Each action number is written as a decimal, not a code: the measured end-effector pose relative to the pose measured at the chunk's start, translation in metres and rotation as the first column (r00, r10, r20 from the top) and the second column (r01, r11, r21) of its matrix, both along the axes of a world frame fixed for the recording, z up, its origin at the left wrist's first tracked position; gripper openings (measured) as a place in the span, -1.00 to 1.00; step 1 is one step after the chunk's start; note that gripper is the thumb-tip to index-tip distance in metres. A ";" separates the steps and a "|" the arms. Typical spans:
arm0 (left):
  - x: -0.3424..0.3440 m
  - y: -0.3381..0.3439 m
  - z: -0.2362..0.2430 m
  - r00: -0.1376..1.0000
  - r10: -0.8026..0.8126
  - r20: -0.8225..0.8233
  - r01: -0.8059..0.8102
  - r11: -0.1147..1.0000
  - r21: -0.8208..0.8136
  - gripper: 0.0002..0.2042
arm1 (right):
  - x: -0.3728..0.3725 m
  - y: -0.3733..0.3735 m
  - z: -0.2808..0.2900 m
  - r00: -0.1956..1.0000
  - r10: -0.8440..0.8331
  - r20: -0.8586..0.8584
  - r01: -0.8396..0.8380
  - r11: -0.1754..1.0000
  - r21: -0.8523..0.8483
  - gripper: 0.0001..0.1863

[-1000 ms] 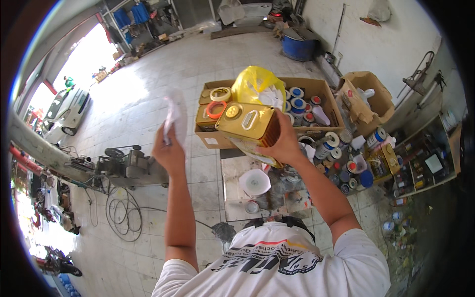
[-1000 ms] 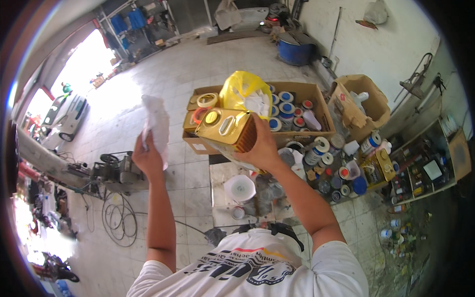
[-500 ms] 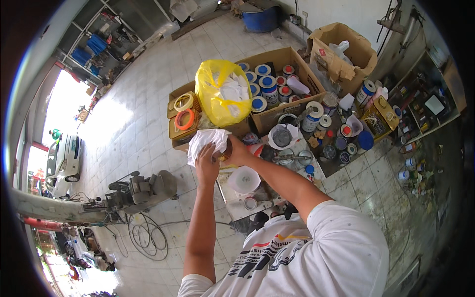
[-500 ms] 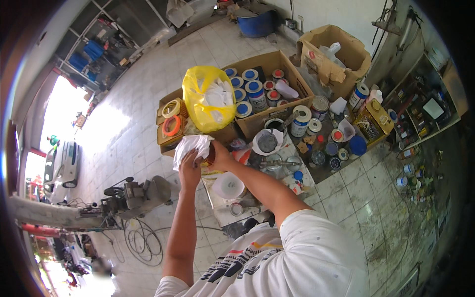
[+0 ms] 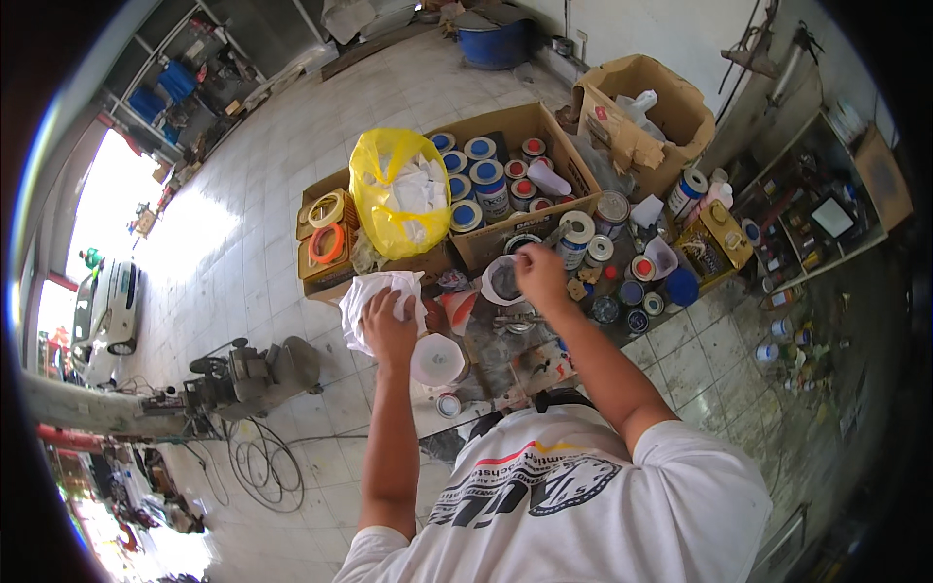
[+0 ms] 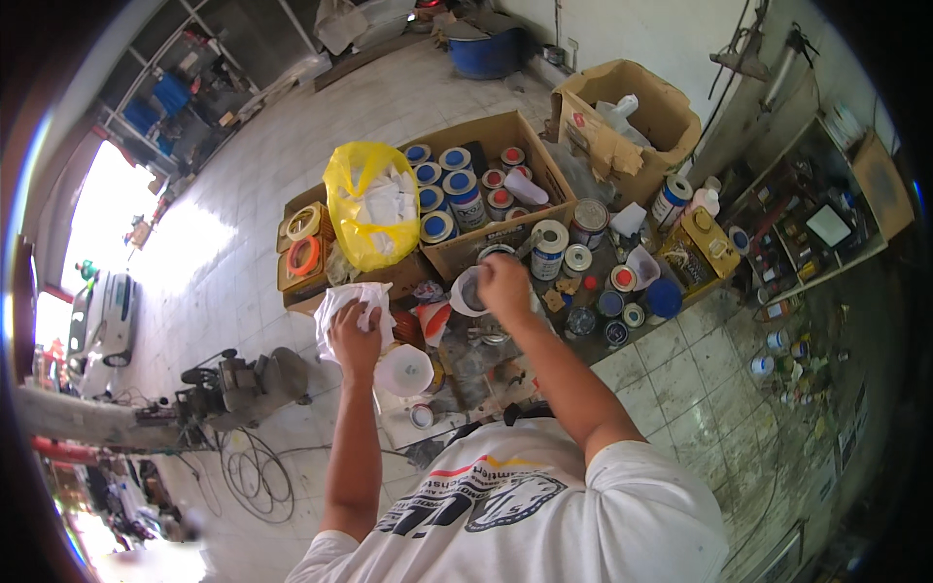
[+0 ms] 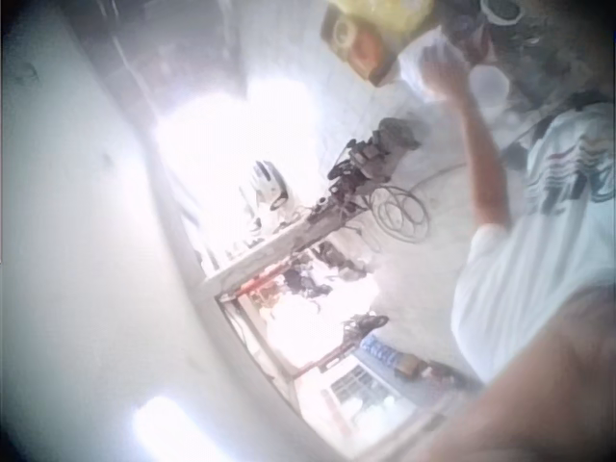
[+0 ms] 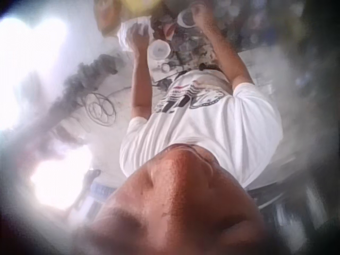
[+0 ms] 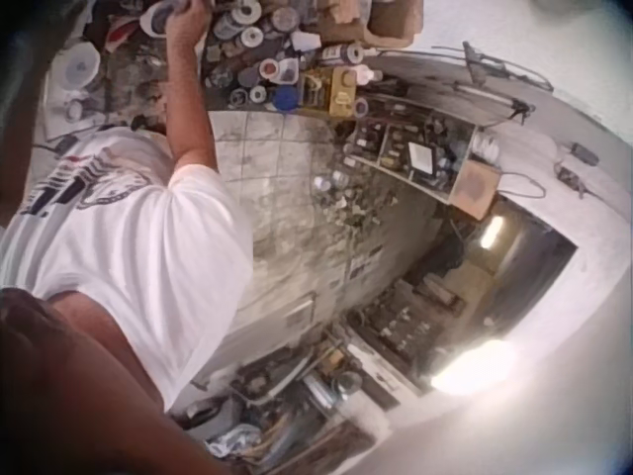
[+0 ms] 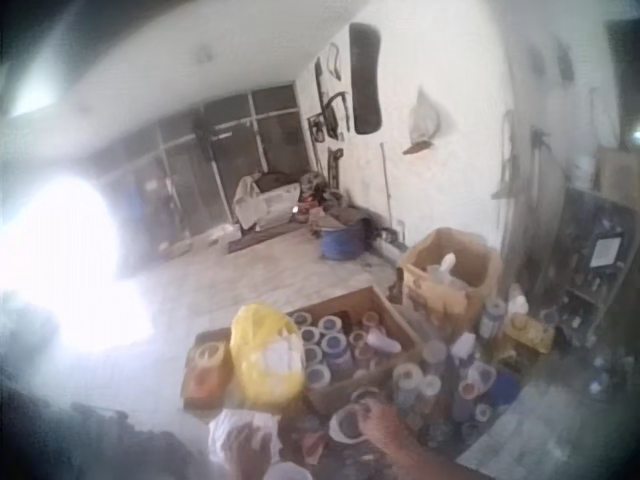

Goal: The person stirs a dark liquid in a small metal can, then pours it into a white plastic cup. They wipe the can's rim with a cloth, add a small amount of liquid from a yellow bottle, and stir the mixture in the cup.

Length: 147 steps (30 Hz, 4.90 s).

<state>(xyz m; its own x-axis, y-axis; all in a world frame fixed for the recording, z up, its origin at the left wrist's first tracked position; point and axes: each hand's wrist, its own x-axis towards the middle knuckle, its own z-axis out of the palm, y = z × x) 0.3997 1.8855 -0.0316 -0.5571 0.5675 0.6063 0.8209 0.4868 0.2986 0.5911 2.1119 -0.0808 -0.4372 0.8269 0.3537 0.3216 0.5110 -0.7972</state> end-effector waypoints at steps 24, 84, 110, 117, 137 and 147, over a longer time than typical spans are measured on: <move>0.056 0.111 -0.066 0.857 -0.086 0.509 0.134 0.989 -0.057 -0.82 | 0.028 0.056 -0.007 0.932 0.270 0.243 -0.244 0.960 -0.135 -0.85; 0.028 0.113 -0.036 0.672 -0.157 0.724 0.121 0.987 0.102 -0.82 | 0.034 0.040 0.045 0.928 0.275 0.250 -0.248 0.959 -0.133 -0.79; 0.035 0.112 -0.017 0.639 -0.152 0.754 0.138 0.987 0.082 -0.82 | 0.037 0.051 0.038 0.924 0.281 0.260 -0.248 0.957 -0.153 -0.76; 0.022 0.108 -0.042 0.713 -0.164 0.681 0.141 0.986 0.090 -0.83 | 0.034 0.046 0.039 0.912 0.300 0.278 -0.270 0.952 -0.142 -0.75; 0.024 0.111 -0.070 0.812 -0.147 0.564 0.125 0.989 0.078 -0.84 | 0.038 0.057 0.023 0.911 0.301 0.281 -0.269 0.952 -0.148 -0.77; 0.027 0.110 -0.057 0.674 -0.142 0.725 0.095 0.990 0.107 -0.86 | 0.039 0.058 0.022 0.902 0.319 0.290 -0.274 0.944 -0.184 -0.77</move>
<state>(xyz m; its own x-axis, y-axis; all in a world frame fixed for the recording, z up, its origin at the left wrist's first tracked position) 0.4266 1.9960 -0.0887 -0.7661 0.6390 0.0693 0.3804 0.3638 0.8503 0.6305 2.1703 -0.0585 -0.7388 0.6718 0.0536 0.4148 0.5160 -0.7494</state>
